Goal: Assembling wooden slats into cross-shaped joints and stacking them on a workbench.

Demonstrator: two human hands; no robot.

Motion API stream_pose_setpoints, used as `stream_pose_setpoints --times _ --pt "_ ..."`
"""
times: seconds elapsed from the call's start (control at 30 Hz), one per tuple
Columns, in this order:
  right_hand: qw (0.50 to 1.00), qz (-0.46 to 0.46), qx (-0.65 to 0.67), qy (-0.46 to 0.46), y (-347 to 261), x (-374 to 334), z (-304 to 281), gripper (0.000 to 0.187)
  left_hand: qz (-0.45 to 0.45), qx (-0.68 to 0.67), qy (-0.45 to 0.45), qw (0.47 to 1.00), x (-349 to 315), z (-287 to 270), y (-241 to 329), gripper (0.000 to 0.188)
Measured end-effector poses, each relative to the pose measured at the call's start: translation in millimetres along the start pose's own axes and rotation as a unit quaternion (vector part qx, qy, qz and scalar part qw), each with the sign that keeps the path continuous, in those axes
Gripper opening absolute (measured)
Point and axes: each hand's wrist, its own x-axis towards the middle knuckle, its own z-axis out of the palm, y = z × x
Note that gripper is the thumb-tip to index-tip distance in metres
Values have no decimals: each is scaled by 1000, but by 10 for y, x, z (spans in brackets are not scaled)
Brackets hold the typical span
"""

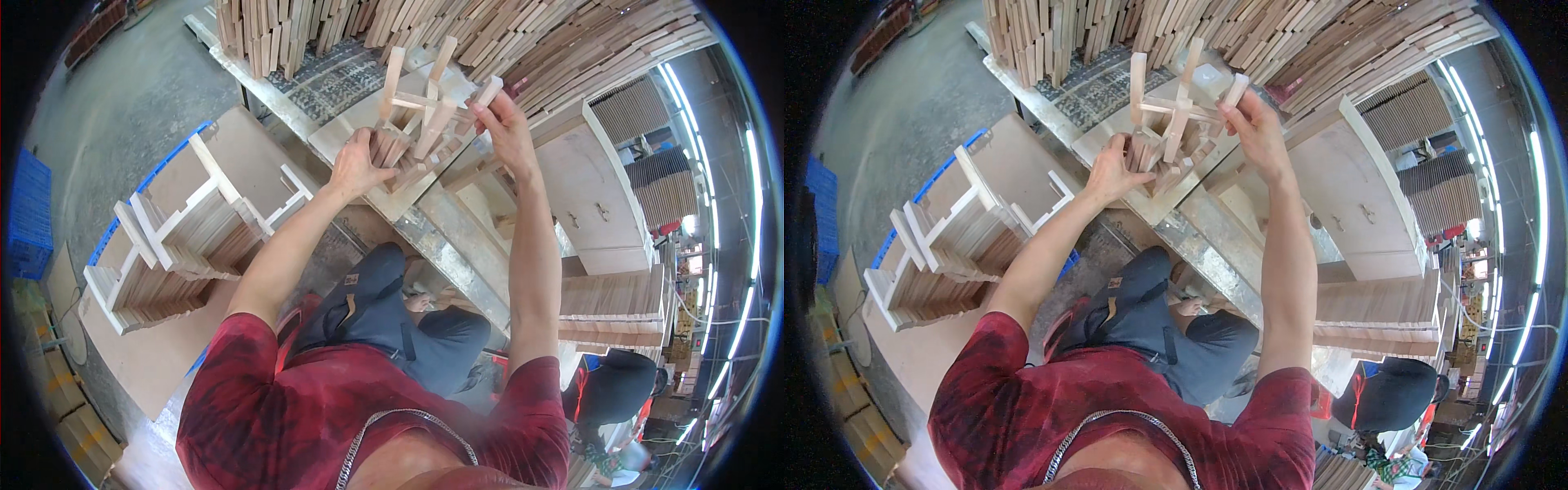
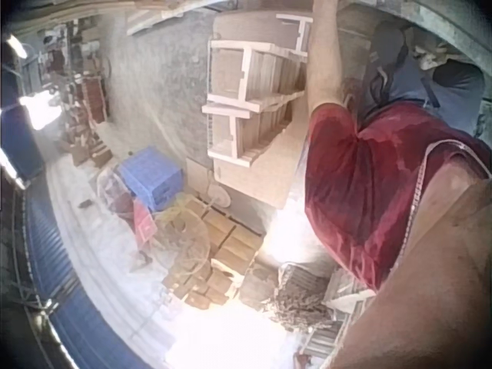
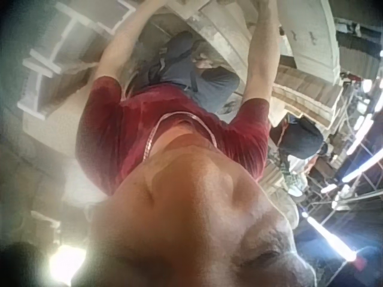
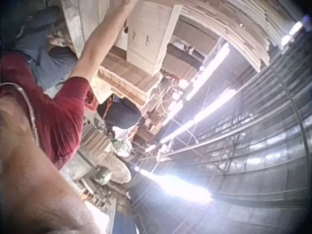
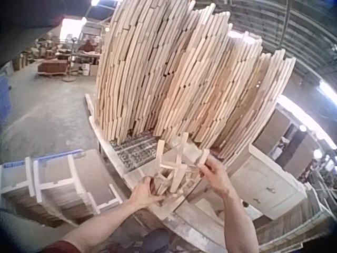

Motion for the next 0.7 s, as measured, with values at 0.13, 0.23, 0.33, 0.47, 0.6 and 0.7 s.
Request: stream_pose_setpoints --times 0.13,0.23,0.33,0.47,0.6,0.7 --pt "1000 6 -12 -25 86 20 -12 19 -10 -25 -15 1000 -12 -49 27 81" --pt "999 25 -9 -28 301 -40 41 19 -19 -31 -22 999 13 -59 49 82" --pt "999 53 2 4 507 -230 137 20 -18 -41 -21 999 24 -56 35 85" --pt "991 89 -95 10 481 -385 95 23 16 -42 -18 999 -2 -65 -42 90" --pt "956 84 -283 11 10 -411 189 26 3 -19 -17 1000 -41 -93 -79 92" --pt "951 66 -302 22 72 -414 149 37 -10 -31 -36 999 -58 -101 -39 89"
